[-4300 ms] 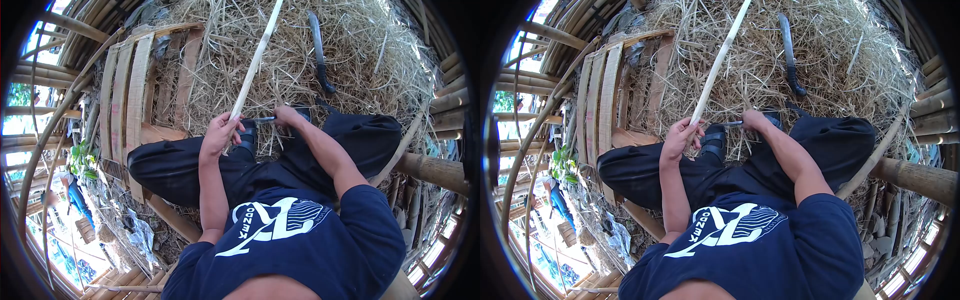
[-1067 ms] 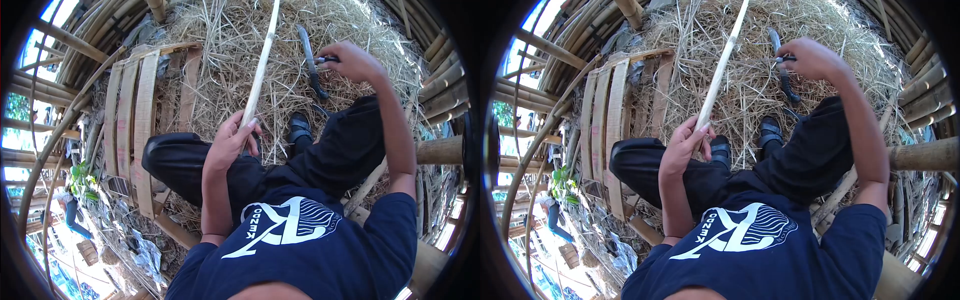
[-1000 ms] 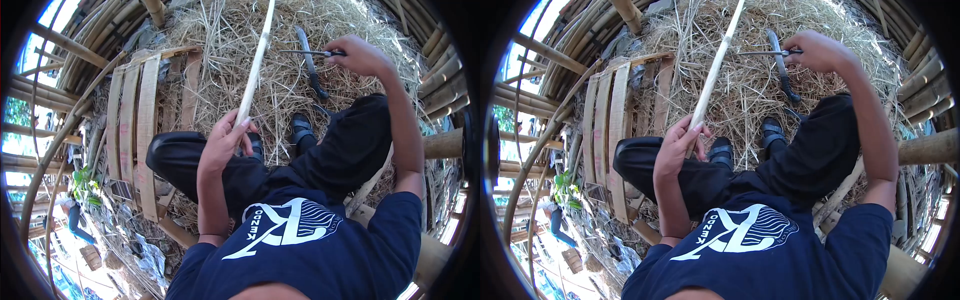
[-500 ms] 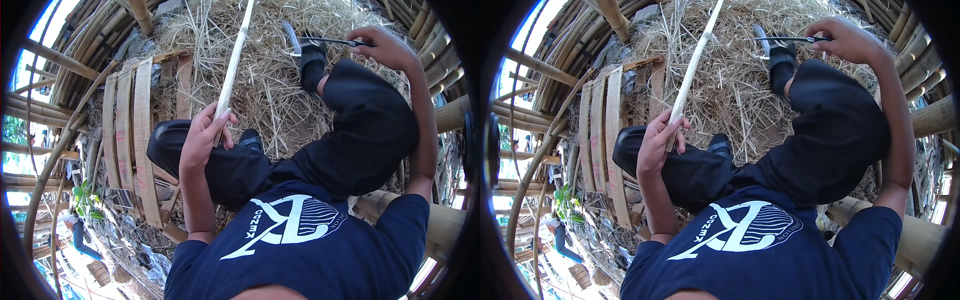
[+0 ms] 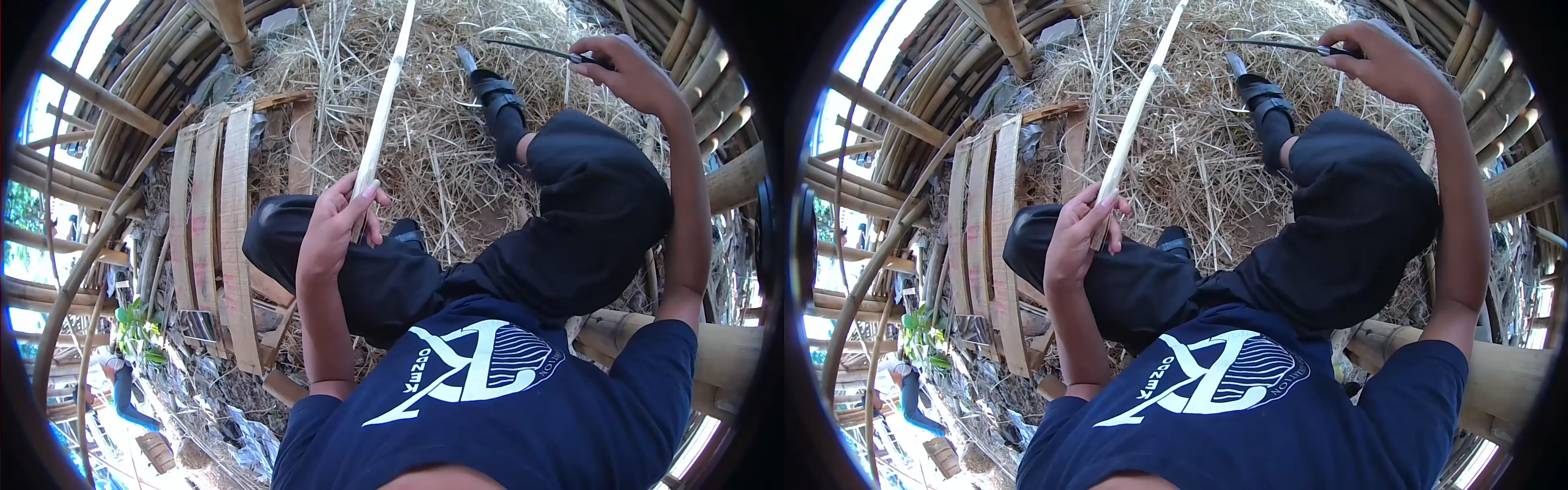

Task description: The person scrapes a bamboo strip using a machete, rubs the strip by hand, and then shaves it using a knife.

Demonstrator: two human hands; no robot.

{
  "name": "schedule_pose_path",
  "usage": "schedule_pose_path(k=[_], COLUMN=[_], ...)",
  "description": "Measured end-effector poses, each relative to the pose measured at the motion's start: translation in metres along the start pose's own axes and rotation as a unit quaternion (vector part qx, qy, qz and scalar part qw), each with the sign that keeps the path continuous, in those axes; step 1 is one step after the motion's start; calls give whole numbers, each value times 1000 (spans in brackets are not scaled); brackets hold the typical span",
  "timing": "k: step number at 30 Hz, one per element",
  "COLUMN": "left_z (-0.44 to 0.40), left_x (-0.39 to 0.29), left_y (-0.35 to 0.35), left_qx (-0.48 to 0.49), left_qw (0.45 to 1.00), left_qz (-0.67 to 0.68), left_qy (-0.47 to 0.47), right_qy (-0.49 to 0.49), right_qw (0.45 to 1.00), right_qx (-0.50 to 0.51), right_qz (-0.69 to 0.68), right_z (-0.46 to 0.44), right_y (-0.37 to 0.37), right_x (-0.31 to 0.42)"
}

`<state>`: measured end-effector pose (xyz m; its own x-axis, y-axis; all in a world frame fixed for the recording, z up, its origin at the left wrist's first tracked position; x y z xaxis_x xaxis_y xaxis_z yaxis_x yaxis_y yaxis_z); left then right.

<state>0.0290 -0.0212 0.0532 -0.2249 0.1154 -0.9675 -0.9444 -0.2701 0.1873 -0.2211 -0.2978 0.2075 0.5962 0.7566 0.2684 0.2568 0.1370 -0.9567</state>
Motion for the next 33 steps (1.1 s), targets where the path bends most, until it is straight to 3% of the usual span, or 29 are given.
schedule_pose_path(k=[9,11,14,17,24,27,29,33], left_z=[1,2,4,4,5,2,3,5], left_x=[4,6,5,5,5,4,5,6], left_y=[-5,-6,-6,-7,-4,-4,-2,0], left_qx=[-2,-6,-6,-3,3,2,3,-7], left_qw=[1000,1000,1000,1000,1000,1000,1000,1000], left_qz=[16,12,0,3,4,10,0,-9], left_qy=[5,4,-2,3,8,11,5,-5], right_qy=[49,-35,19,42,15,30,-9,-15], right_qw=[999,997,1000,998,1000,997,995,997], right_qx=[6,-71,0,-27,-14,-45,-100,-61], right_qz=[-11,0,-16,-45,-18,-46,-29,-35], right_z=[3,7,3,4,0,2,6,1], right_y=[-7,-10,-9,-16,-33,-41,-46,-42], right_x=[5,10,5,7,4,1,8,8])
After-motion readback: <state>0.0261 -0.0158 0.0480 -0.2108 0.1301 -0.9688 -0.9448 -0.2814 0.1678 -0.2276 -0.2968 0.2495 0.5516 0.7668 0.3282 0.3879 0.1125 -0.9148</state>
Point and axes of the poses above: each hand's wrist, its own z-axis away from the middle knuckle, its own y-axis out of the palm, x = y × z, the point moved 7 cm from there along -z, towards the middle knuckle, and after that the axes turned 3 degrees about -z, right-handed, at the moved point
